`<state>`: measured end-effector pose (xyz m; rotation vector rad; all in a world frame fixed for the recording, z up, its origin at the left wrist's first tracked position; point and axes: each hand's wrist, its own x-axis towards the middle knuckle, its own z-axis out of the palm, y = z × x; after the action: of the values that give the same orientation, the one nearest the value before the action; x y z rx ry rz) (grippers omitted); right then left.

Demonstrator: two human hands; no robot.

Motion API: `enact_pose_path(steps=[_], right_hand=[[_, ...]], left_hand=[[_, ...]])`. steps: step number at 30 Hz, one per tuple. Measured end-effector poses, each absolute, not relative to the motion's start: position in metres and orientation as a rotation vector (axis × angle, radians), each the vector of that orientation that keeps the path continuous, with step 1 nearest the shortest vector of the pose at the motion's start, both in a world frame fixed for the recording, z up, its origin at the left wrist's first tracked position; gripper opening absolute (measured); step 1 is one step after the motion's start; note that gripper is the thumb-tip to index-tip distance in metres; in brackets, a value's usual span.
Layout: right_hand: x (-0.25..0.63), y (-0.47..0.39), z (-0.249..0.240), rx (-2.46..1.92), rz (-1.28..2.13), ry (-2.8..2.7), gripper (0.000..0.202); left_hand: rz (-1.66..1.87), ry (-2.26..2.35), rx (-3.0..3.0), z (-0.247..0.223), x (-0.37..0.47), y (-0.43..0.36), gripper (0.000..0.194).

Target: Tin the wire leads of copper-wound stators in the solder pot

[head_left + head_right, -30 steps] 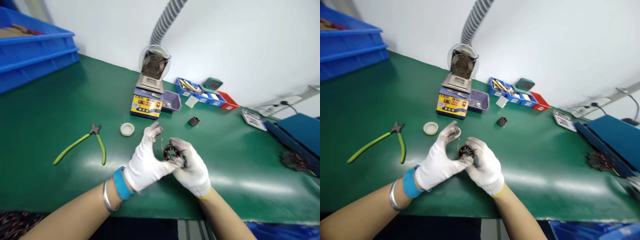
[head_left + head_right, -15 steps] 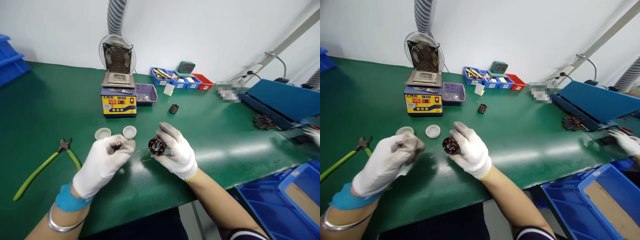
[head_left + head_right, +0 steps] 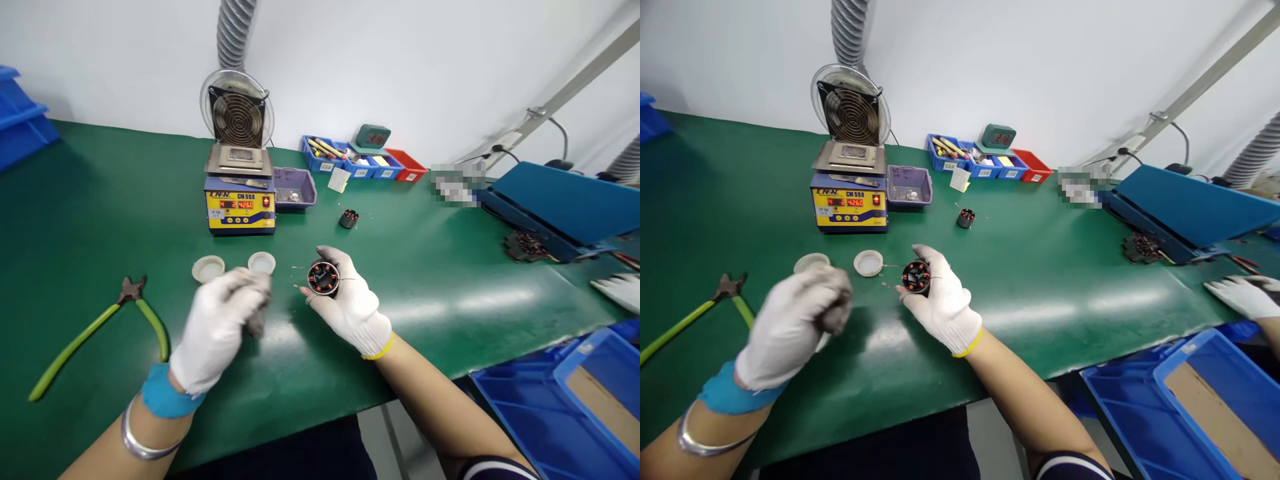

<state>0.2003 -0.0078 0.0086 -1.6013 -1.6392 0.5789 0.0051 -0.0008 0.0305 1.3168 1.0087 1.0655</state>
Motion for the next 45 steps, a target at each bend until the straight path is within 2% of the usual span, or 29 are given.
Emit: enact_pose_path(steps=[4, 7, 12, 16, 24, 28, 32, 35, 39, 45], right_hand=[[0.192, 0.012, 0.024, -1.738, 0.728, -1.801, 0.069], [0.183, 0.033, 0.029, -1.852, 0.649, -1.997, 0.07], [0.17, 0.06, 0.033, -1.921, 0.413, -2.341, 0.058], [0.163, 0.069, 0.041, -1.893, 0.372, -2.515, 0.053], [0.167, 0.073, 0.046, -1.783, 0.377, -2.455, 0.051], [0.169, 0.069, 0.044, -1.674, -0.033, -2.457, 0.055], [0.158, 0.068, 0.041, -1.612, -0.54, -2.752, 0.041], [0.148, 0.067, 0.038, -1.662, -0.648, -2.852, 0.033], [0.148, 0.071, 0.044, -1.675, -0.687, -2.855, 0.034], [0.142, 0.139, 0.098, -1.691, -0.919, -2.542, 0.04]], left_hand=[[0.368, 0.937, 2.06, 0.013, 0.025, -0.015, 0.021], [0.151, 0.94, 2.314, 0.004, 0.037, -0.023, 0.026], [0.172, 1.005, 2.267, 0.005, 0.034, -0.02, 0.03], [0.168, 0.96, 2.268, 0.009, 0.031, -0.018, 0.03], [0.154, 0.922, 2.269, 0.01, 0.03, -0.019, 0.033], [0.154, 0.893, 2.296, 0.009, 0.031, -0.021, 0.035], [0.16, 0.891, 2.315, 0.009, 0.03, -0.022, 0.033], [0.148, 0.885, 2.322, 0.01, 0.029, -0.023, 0.033], [0.166, 0.853, 2.347, 0.009, 0.03, -0.027, 0.032], [0.187, 0.852, 2.427, 0.009, 0.034, -0.034, 0.026]])
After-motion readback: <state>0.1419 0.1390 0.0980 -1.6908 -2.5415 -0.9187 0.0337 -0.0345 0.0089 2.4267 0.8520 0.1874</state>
